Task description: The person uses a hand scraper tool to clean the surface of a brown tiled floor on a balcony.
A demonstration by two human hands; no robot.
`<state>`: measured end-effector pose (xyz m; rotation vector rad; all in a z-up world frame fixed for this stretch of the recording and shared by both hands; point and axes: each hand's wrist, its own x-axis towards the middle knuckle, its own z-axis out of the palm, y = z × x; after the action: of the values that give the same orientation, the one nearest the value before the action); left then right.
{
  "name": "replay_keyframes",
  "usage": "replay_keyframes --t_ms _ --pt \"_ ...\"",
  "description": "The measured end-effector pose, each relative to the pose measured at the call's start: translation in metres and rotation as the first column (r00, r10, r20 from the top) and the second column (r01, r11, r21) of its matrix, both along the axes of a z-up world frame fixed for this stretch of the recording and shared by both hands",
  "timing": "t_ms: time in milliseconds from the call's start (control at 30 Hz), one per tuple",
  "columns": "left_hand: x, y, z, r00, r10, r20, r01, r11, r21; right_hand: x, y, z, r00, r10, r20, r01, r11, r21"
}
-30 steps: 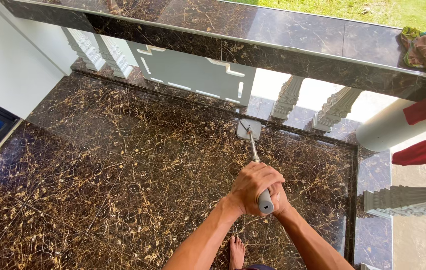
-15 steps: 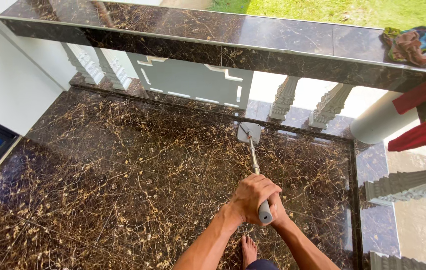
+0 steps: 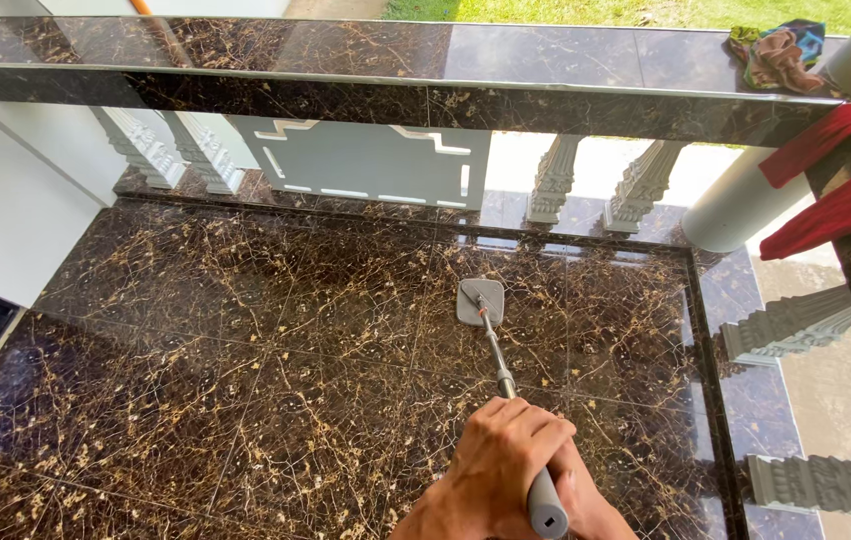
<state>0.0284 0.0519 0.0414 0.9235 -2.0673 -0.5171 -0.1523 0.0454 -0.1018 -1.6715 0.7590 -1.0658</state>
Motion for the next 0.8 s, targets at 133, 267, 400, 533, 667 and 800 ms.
replay_keyframes --t_ms 133,267,400,533,667,800 --pt "0.004 0.008 0.012 0.997 -0.018 -0.071 0.010 0.993 -0.115 -0.005 0.001 -0.011 0.995 0.000 0.102 0.000 1.000 -0.008" --pt "0.000 -0.005 0.003 0.986 -0.065 -0.154 0.045 0.991 -0.129 -0.016 -0.008 -0.063 0.994 0.020 0.111 -0.026 0.998 0.052" --pt "-0.010 -0.018 -0.012 0.994 -0.019 -0.105 -0.003 0.979 -0.205 -0.020 -0.027 -0.120 0.993 0.081 0.086 -0.091 0.988 0.125" --pt "-0.015 -0.052 -0.020 0.993 -0.007 -0.119 -0.020 0.973 -0.228 -0.025 -0.063 -0.143 0.977 0.135 0.163 -0.137 0.991 0.000" --pt "-0.018 -0.092 -0.025 0.995 0.016 -0.097 -0.039 0.967 -0.251 -0.022 -0.111 -0.145 0.989 0.079 0.122 -0.072 0.995 -0.063" --pt "-0.018 -0.121 -0.044 0.995 0.051 -0.090 -0.072 0.966 -0.250 -0.015 -0.154 -0.137 0.991 0.088 0.106 -0.098 0.991 0.094"
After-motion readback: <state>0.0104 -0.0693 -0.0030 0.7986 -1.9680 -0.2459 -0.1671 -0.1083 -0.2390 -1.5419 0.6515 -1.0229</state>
